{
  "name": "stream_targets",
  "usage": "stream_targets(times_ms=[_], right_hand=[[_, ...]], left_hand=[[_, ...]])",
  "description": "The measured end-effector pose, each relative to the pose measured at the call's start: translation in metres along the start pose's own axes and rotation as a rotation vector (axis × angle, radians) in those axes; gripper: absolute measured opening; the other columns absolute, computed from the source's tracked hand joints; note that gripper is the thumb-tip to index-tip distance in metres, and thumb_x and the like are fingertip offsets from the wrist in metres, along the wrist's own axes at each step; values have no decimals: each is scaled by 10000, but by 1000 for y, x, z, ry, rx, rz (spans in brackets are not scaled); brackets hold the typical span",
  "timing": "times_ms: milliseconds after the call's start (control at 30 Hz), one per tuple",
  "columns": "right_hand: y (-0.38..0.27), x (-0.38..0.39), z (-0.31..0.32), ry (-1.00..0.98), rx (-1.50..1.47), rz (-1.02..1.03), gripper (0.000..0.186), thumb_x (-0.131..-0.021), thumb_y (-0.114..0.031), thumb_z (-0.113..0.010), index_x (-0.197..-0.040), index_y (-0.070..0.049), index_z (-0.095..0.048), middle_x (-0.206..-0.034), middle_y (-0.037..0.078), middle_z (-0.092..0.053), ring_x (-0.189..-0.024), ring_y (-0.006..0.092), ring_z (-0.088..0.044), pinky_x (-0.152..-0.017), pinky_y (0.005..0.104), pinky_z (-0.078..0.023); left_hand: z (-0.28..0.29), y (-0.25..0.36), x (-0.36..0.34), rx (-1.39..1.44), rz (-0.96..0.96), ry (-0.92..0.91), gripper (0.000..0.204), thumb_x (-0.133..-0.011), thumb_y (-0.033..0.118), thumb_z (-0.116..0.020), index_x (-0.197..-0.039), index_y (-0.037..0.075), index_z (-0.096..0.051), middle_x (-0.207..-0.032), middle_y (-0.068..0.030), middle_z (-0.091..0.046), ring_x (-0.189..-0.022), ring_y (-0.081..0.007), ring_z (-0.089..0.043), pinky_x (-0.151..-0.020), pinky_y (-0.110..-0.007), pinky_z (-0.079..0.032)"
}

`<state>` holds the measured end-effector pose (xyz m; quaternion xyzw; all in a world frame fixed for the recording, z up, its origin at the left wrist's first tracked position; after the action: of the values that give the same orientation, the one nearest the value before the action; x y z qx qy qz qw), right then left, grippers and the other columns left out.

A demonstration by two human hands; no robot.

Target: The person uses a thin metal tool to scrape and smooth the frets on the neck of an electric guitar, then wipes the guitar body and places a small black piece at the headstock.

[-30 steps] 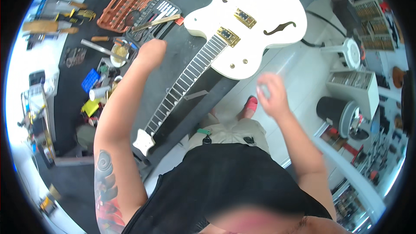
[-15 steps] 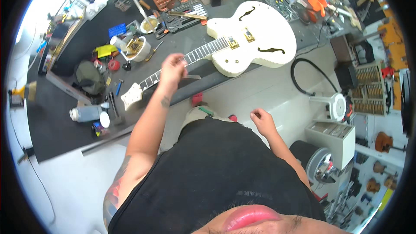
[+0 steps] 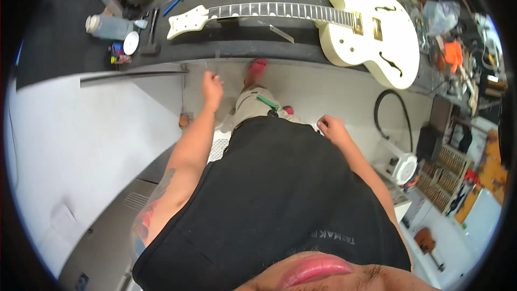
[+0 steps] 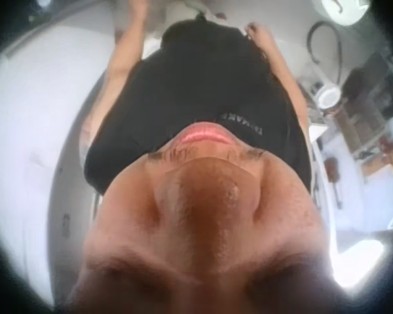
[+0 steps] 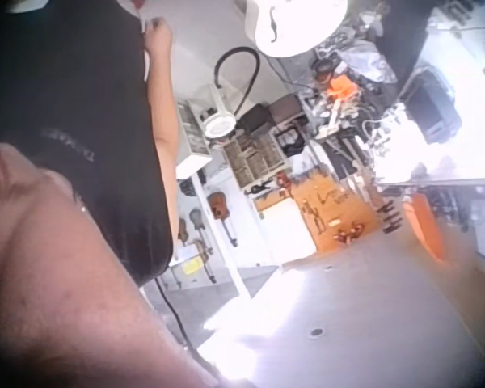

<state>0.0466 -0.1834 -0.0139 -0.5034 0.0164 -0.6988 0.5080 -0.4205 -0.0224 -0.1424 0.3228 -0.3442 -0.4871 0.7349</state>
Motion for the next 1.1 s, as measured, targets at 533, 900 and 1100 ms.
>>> stream_targets(times_ms=[533,900,1100], right_hand=[[20,-27,13,12,249,128,417,-1070,-418,-682,-1197,-28,-764,-1087,232,-812,-1024,424,-776,-923,509,-598],[3,8,22,-2,172,116,394,-1041,-362,-722,-1170,5,-784,-1088,252,-811,-1073,441,-771,-946,521,-592],[-67,17,35,591,378,613,432,-1014,-354,-772,-1254,5,-745,-1145,262,-799,-1100,465,-752,-992,511,-572]], left_hand=[[-22,47,43,-231,-357,49,113,-910,25,-772,-992,43,-696,-994,-196,-696,-967,-462,-688,-854,-536,-567],[32,-4,-38,56,39,203,141,-949,29,-749,-1089,19,-741,-969,-137,-781,-847,-227,-733,-794,-423,-603],[-42,185,72,-407,-674,-837,182,-941,67,-713,-1102,80,-797,-1106,-163,-735,-1113,-396,-720,-975,-500,-571]])
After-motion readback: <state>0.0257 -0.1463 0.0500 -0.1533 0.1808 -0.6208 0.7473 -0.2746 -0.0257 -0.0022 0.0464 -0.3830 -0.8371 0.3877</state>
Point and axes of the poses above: each hand's wrist, its own x-axis away from the middle knuckle, its own z-axis out of the back of the hand, y = z × x, the point moved 2 cm from there along -x, towards the middle knuckle
